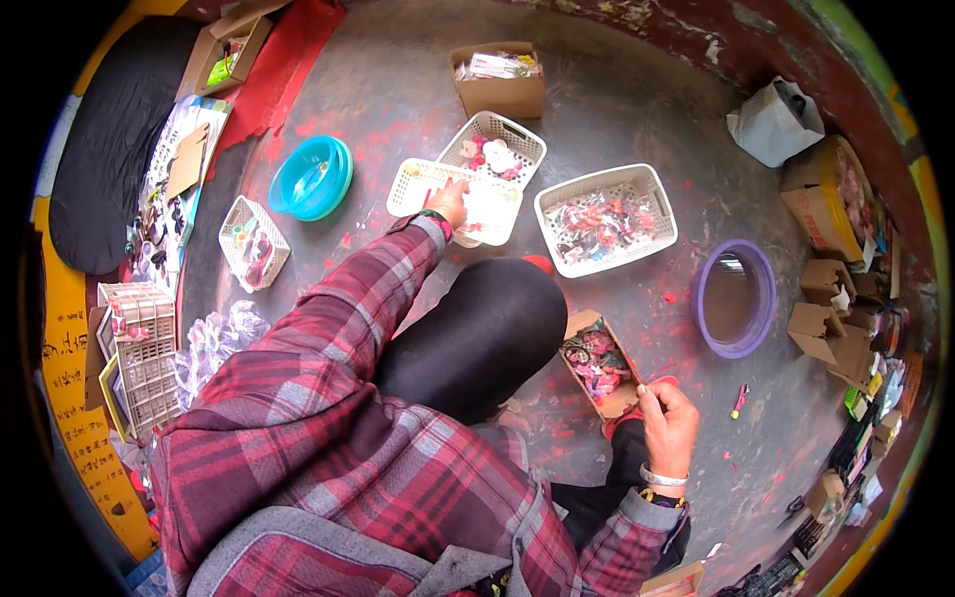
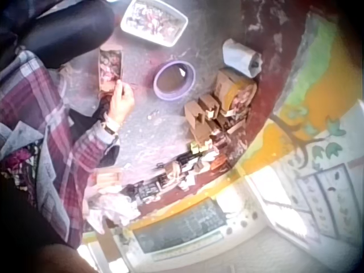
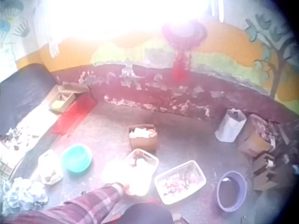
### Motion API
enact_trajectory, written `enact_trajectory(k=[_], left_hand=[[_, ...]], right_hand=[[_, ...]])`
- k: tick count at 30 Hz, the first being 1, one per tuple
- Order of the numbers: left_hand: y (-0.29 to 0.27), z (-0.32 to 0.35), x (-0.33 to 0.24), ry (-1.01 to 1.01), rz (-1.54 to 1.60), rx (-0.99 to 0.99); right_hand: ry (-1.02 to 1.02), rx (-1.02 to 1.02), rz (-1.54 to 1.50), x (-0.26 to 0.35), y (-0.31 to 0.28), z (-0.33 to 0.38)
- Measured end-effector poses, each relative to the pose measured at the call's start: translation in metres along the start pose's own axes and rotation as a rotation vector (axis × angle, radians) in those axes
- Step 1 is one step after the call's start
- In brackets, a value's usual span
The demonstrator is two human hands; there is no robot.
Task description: The person sits on the floor and wraps small decorative items, such as flowers and figurines, in clear plastic bags. They pick items from a white basket, seal the bags, and place the wrapped items into a cardboard box.
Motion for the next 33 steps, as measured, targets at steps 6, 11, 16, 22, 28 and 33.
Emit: enact_trajectory(k=[6, 11, 16, 22, 28, 33], left_hand=[[-0.005, 0.016, -0.010, -0.207, 1.112, 0.362], [-0.115, 0.075, -0.101, 0.041, 1.462, 0.591], [-0.187, 0.158, -0.222, 0.308, 1.440, 0.908], [-0.177, 0.262, -0.310, 0.381, 1.258, 1.170], [-0.159, 0.302, -0.345, 0.332, 1.284, 1.226], [-0.154, 0.285, -0.354, 0.378, 1.344, 0.978]], right_hand=[[-0.045, 0.010, 0.011, 0.012, 0.002, 0.007], [-0.199, -0.036, 0.014, 0.049, 0.007, 0.015], [-0.563, -0.313, 0.150, 0.102, 0.004, 0.038], [-0.898, -0.675, 0.344, 0.140, -0.018, 0.086], [-0.862, -0.699, 0.219, 0.106, -0.047, 0.095], [-0.352, -0.626, -0.761, 0.041, -0.071, 0.074]])
Point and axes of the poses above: each hand's wrist, its own z-axis away from the middle knuckle, its own y-axis out of the palm, x = y × z, the point moved 8 cm from there along -z, towards the middle knuckle, and after that the axes turned 9 degrees about -z, right-handed, at the moved point
